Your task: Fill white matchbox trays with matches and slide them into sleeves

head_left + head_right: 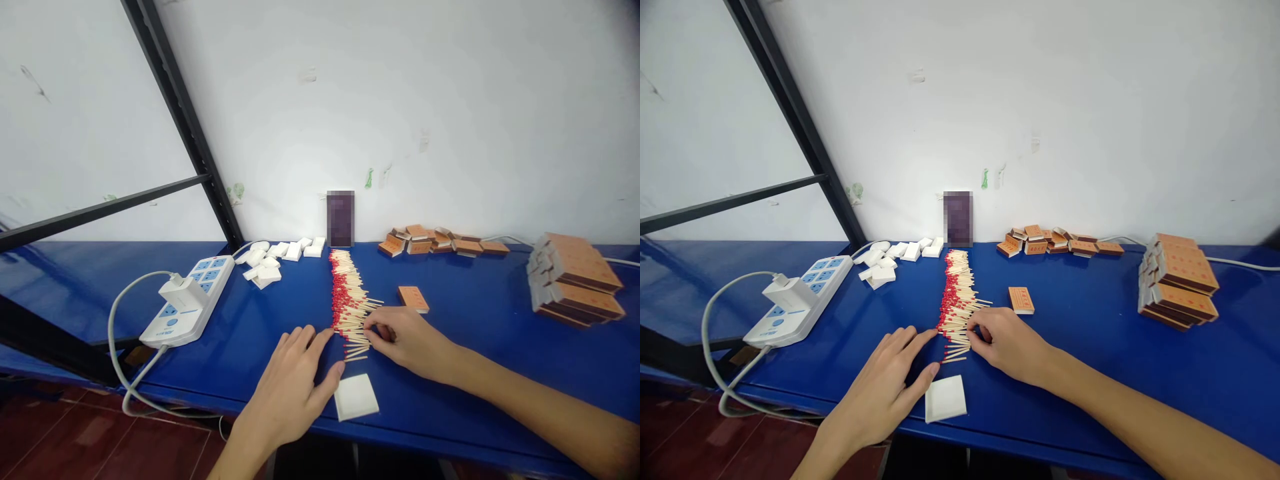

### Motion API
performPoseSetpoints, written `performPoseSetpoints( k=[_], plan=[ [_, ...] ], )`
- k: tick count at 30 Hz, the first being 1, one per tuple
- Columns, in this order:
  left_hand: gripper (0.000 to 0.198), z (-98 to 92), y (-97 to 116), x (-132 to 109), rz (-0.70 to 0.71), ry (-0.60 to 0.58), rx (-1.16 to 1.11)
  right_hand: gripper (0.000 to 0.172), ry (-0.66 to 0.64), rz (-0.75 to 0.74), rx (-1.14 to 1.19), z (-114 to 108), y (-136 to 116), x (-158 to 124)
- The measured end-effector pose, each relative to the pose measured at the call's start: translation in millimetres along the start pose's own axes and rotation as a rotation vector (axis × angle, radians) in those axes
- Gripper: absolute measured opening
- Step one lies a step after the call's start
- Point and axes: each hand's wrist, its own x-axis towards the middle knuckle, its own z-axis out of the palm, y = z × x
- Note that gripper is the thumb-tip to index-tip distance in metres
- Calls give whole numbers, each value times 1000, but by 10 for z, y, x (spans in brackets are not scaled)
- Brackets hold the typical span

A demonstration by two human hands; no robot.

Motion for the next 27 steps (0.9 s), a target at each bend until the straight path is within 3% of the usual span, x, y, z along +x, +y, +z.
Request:
performPoseSetpoints(
  k=[18,27],
  plan=[
    [44,-62,6,-3,67,-32,-55,23,-58,-69,-31,20,26,2],
    [24,-115,36,0,81,-57,-148,19,-64,-174,47,-30,-13,-65]
  ],
)
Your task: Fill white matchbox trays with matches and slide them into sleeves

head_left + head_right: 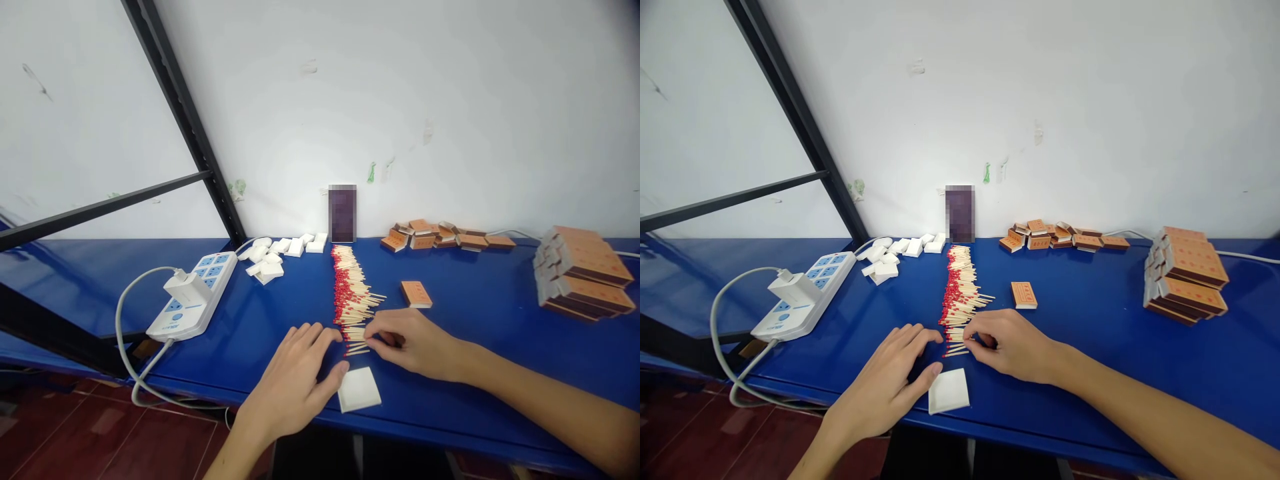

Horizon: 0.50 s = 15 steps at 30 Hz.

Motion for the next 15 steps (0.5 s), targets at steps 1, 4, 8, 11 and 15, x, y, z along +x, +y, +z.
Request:
performPoseSetpoints(
  k=[1,4,8,11,15],
  plan=[
    [22,-9,2,-1,3,-7,-16,19,-22,-33,-5,-1,-3,-7],
    [22,-25,1,-9,19,-48,-68,19,-83,-93,-27,-2,-4,-22],
    [52,-7,-10,-22,41,-85,-119,22,-126,-93,-79,-13,-10,-23],
    [55,24,-20,-25,50,-71,-106,26,-131,-116,-104,-25,-22,-17],
    [48,48,-33,-27,59,-57,-90,27,-124,-141,-103,-30,-30,-14]
  ],
)
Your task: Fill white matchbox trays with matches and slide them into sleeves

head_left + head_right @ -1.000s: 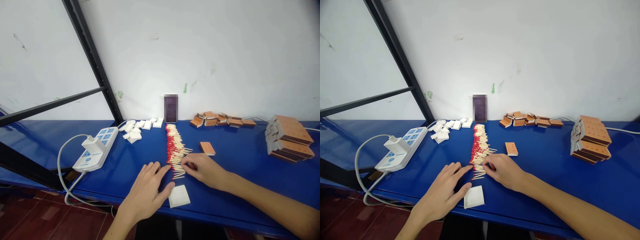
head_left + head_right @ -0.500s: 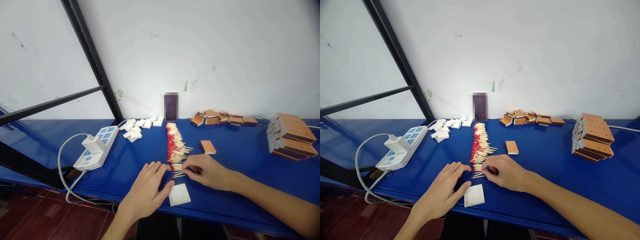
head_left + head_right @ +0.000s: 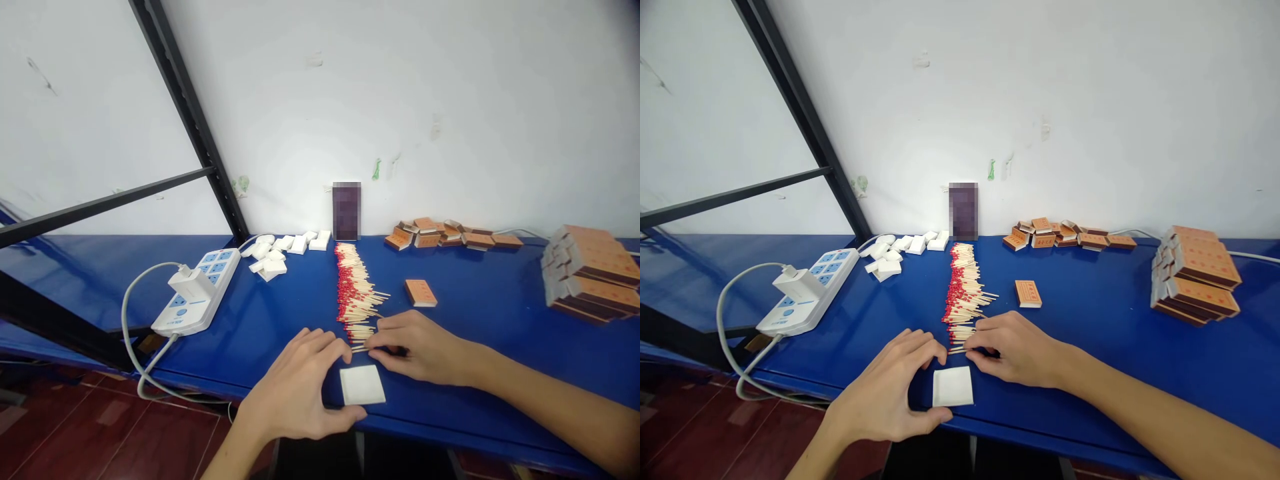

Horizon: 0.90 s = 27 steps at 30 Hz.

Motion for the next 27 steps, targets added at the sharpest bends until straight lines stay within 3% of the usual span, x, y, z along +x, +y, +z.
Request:
performPoseSetpoints(
  k=[19,27],
  plan=[
    [39,-13,1,18,7,9,19,20,26,-12,84,29,7,-1],
    [39,-15,6,8,14,5,24,24,4,63,33,-23,-40,1]
  ],
)
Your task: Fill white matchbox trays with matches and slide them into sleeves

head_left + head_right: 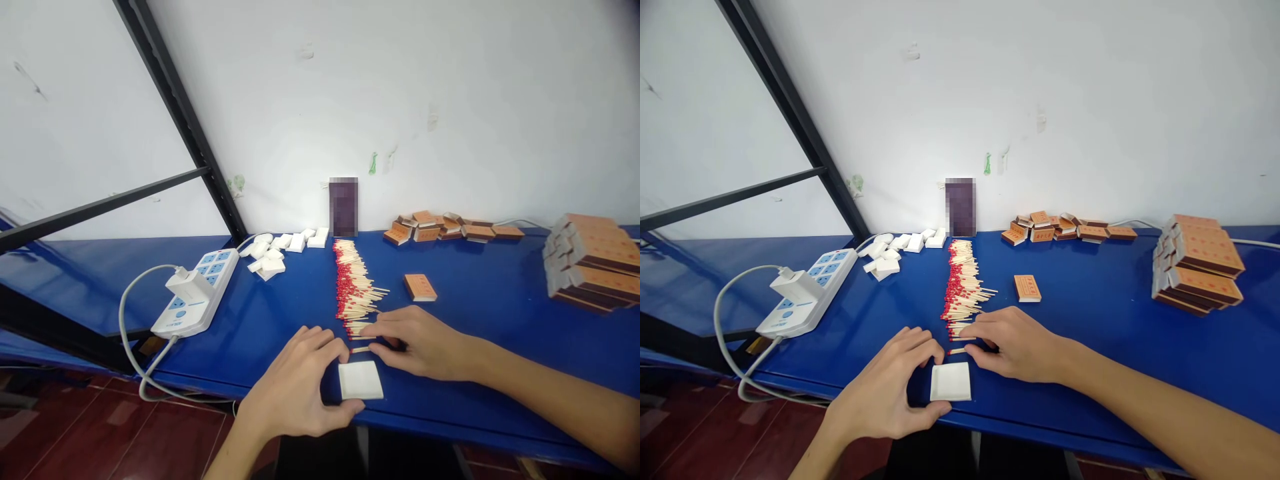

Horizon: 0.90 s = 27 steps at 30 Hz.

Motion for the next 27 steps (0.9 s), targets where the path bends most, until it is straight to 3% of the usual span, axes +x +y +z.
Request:
performPoseSetpoints(
  k=[17,27],
  plan=[
    [42,13,-8,-2,-2,-1,-36,28,-77,-27,-38,-13,-9,11],
    [42,3,-9,-8,0,-11,-14,28,-47,-18,14,30,59,-7]
  ],
)
